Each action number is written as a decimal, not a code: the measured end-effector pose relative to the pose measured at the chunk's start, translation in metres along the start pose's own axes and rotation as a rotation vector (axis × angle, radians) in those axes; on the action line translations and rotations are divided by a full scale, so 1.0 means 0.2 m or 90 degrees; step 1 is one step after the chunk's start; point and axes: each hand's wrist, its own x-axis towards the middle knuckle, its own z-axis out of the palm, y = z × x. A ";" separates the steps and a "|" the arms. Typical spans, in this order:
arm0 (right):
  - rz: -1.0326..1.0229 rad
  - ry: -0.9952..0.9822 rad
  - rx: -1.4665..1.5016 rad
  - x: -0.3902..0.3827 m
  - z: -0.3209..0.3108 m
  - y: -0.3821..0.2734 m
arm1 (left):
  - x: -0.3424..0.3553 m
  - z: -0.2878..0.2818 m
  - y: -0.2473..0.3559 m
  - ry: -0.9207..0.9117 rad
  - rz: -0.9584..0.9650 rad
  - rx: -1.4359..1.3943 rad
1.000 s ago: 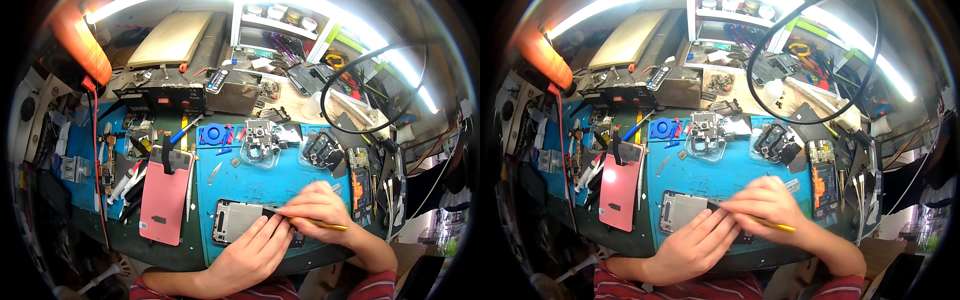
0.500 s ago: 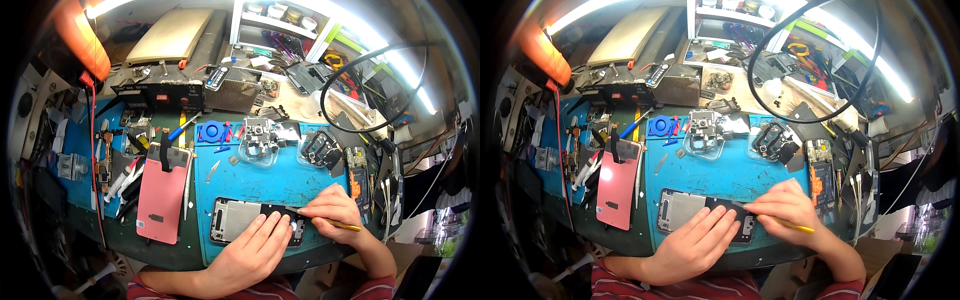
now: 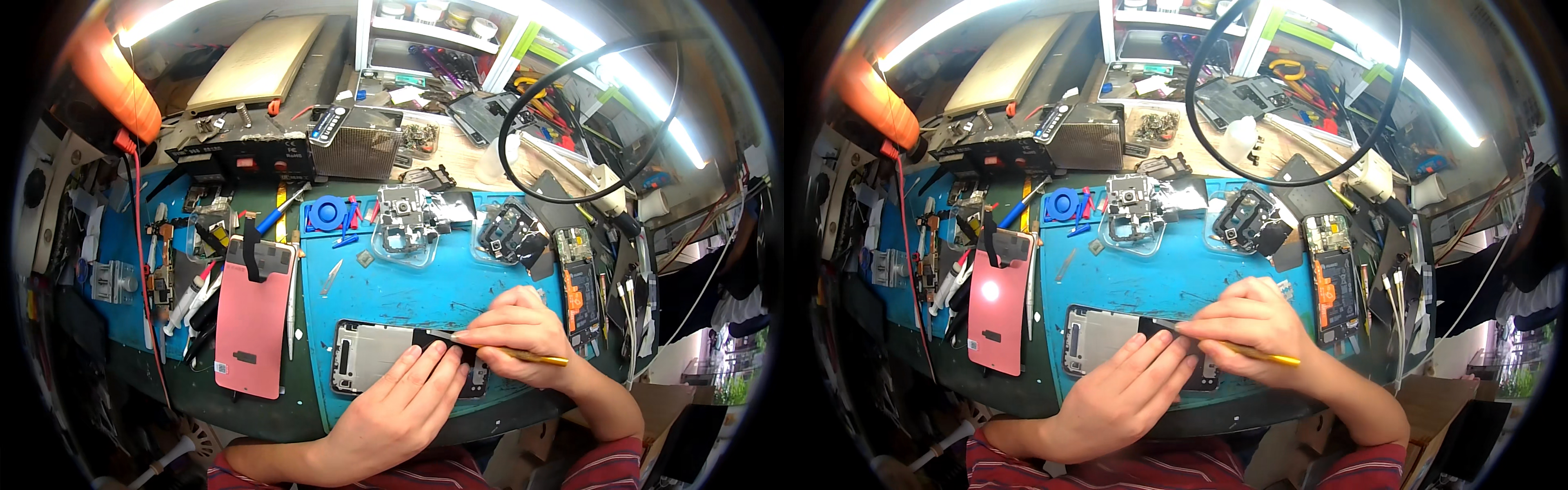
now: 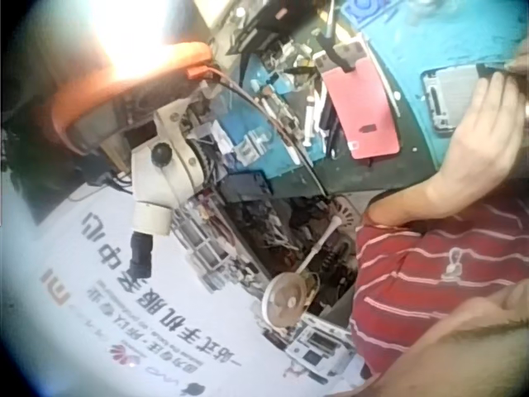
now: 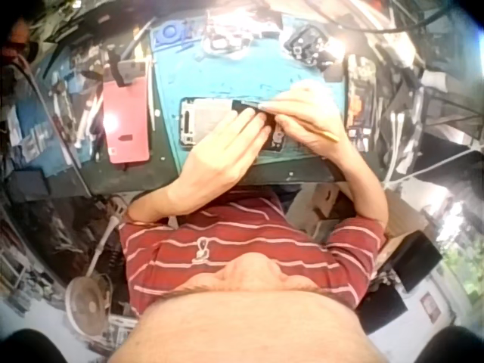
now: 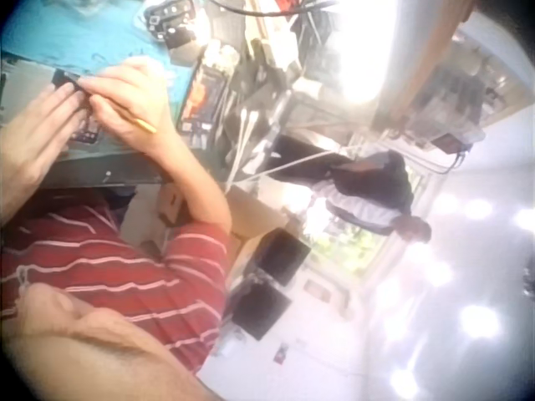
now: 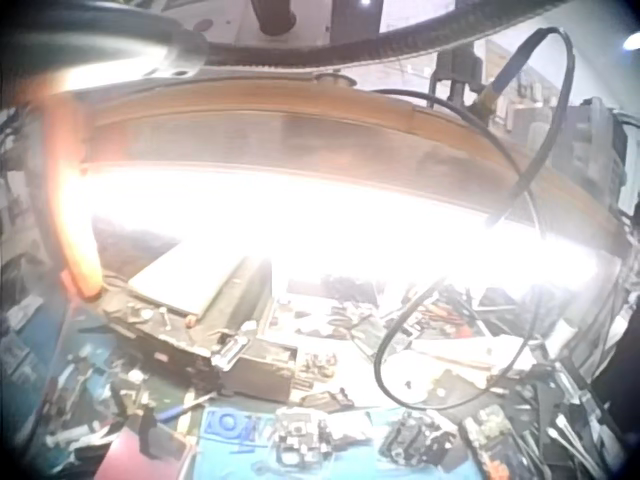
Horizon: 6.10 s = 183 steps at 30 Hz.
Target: The person disassembles a smartphone, removes the screen and internal components, and uses a small brush to clean adhesive residue from the phone's frame. The person then uses a hot air gun to apply heat to the frame.
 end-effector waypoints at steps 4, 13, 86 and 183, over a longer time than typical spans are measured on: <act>0.007 0.005 -0.037 -0.15 -0.07 0.06 | 0.00 0.00 0.01 0.004 -0.010 -0.001; 0.008 0.000 -0.066 -0.08 -0.04 0.01 | 0.00 0.00 0.00 0.008 -0.008 -0.011; -0.023 -0.019 0.017 0.24 0.14 -0.08 | -0.05 0.07 0.07 0.040 -0.071 -0.014; -0.047 -0.034 -0.024 0.23 0.13 -0.09 | -0.07 0.08 0.07 0.073 -0.072 -0.025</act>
